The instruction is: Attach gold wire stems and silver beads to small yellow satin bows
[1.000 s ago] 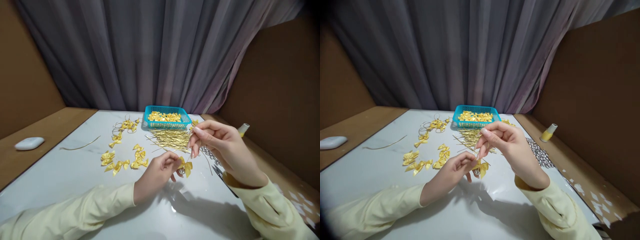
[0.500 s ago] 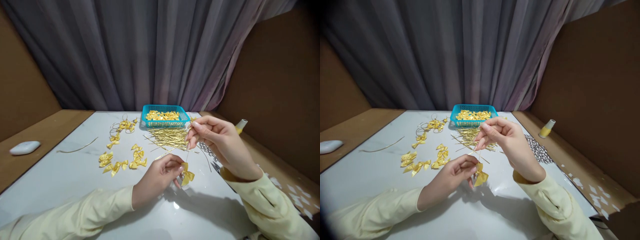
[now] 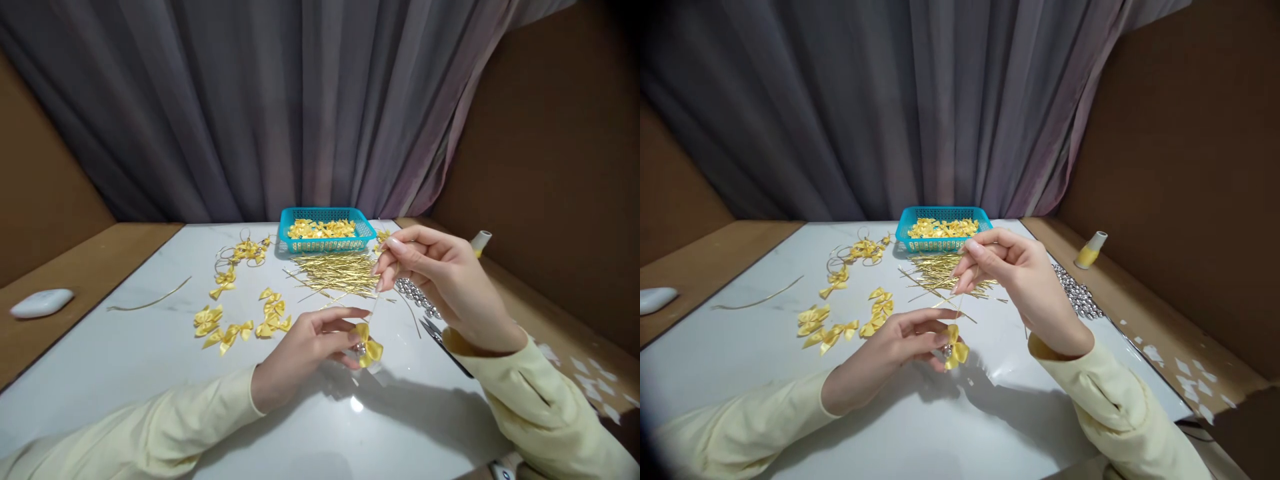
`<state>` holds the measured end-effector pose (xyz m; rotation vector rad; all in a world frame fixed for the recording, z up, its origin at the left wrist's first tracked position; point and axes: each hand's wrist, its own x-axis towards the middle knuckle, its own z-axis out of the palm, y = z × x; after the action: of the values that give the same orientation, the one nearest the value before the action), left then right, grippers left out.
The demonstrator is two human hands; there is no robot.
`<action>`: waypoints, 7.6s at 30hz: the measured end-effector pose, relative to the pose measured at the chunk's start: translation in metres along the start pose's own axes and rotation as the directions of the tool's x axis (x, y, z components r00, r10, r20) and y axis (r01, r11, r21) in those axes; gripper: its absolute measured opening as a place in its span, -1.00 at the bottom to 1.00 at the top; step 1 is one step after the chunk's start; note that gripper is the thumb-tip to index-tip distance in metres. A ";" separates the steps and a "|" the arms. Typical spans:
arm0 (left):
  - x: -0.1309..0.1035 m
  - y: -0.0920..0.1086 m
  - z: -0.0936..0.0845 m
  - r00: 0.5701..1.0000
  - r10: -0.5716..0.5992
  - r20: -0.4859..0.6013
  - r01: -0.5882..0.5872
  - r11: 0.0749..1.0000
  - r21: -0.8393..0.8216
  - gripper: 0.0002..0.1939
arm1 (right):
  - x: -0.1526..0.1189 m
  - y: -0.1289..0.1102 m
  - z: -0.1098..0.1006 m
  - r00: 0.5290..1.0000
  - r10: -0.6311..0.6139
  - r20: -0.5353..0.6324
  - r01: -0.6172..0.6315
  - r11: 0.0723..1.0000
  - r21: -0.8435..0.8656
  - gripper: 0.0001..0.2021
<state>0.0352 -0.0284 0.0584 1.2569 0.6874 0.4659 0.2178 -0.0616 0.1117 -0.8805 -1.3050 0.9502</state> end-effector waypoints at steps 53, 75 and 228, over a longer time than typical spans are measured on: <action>0.008 -0.008 0.004 0.999 -0.039 0.027 0.030 0.963 0.268 -0.76 | -0.012 0.004 -0.009 0.998 0.042 -0.049 -0.043 0.999 -0.002 -0.92; 0.005 -0.005 0.004 0.983 -0.143 0.119 0.147 0.989 -0.028 -0.78 | -0.016 0.016 -0.023 0.993 0.068 -0.097 -0.068 0.998 0.006 -0.91; 0.008 -0.013 -0.004 0.999 -0.031 0.029 0.019 0.939 0.342 -0.77 | -0.036 0.026 -0.013 0.888 0.398 0.231 -0.136 0.706 -0.695 -0.82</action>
<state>0.0374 -0.0232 0.0437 1.5780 0.7768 0.3100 0.2282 -0.0856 0.0734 -1.5429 -1.9411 0.9052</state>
